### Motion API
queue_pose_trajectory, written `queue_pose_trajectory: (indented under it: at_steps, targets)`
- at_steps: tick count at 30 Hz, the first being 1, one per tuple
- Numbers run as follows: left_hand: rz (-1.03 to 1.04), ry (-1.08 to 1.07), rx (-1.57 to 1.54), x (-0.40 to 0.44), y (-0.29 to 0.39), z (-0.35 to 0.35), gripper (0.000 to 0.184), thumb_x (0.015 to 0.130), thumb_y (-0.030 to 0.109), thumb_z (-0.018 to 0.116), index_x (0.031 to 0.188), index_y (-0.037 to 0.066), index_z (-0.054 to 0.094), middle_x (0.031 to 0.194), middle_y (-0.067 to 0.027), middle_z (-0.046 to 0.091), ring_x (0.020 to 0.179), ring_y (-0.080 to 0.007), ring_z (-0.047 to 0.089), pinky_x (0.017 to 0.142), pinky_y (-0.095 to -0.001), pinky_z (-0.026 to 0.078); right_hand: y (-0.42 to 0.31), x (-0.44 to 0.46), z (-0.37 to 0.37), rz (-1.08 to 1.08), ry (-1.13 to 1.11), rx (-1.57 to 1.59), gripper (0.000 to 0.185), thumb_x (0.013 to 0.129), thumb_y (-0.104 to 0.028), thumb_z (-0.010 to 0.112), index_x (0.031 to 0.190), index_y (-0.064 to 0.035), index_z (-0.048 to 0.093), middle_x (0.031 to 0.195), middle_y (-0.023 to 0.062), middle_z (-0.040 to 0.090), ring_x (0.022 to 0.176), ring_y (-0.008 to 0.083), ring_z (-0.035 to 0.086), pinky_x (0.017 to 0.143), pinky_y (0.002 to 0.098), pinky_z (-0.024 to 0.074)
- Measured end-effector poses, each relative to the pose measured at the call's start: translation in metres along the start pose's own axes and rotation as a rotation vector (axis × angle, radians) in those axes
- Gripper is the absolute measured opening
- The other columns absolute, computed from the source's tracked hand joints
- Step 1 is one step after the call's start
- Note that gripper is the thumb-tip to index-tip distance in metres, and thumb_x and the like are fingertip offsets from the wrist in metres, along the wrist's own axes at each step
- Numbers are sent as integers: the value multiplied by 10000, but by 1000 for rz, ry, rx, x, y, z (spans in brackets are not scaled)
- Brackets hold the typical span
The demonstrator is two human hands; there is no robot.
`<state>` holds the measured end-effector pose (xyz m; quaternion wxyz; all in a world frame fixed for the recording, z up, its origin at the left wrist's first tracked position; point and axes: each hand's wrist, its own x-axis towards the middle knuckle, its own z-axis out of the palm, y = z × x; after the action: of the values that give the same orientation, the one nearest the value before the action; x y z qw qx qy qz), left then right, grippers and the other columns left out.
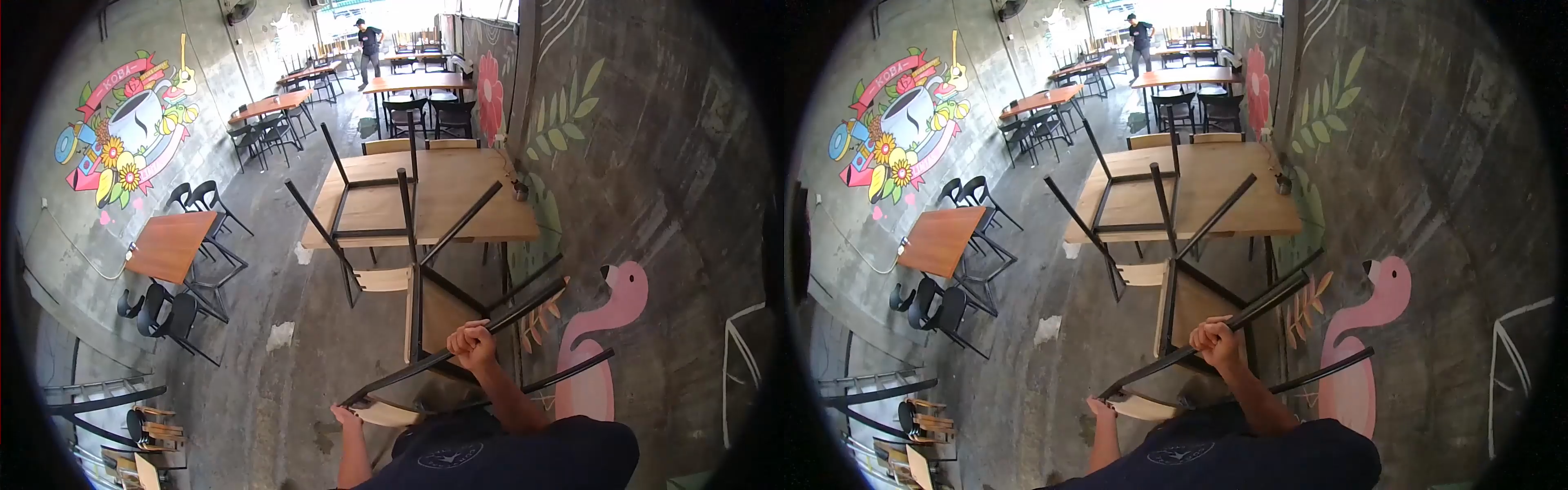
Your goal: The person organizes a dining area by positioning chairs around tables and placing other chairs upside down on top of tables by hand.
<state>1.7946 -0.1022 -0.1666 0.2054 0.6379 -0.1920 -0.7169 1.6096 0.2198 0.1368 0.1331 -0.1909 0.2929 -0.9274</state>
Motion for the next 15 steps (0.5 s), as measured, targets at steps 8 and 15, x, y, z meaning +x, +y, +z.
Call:
queue_pose_trajectory:
  at_steps: [8, 15]
  targets:
    - [112, 550, 120, -35, 25, 13, 761, 760, 599, 484, 1211, -13, 529, 1264, -208, 491, 1060, -407, 527, 859, -525, 419, -26, -26, 37, -27, -113, 60, 305, 771, -75, 419, 494, -58, 292, 428, 61, 304, 389, 169, 249, 453, 340, 280]
    - [-78, -238, -371, 40, 9, -44, 699, 747, 657, 434, 1110, 68, 529, 1126, -141, 508, 1071, -330, 477, 992, -477, 313, -58, -56, 14, -64, -162, 106, 286, 731, -96, 436, 496, -54, 278, 440, 67, 273, 412, 177, 230, 485, 347, 257]
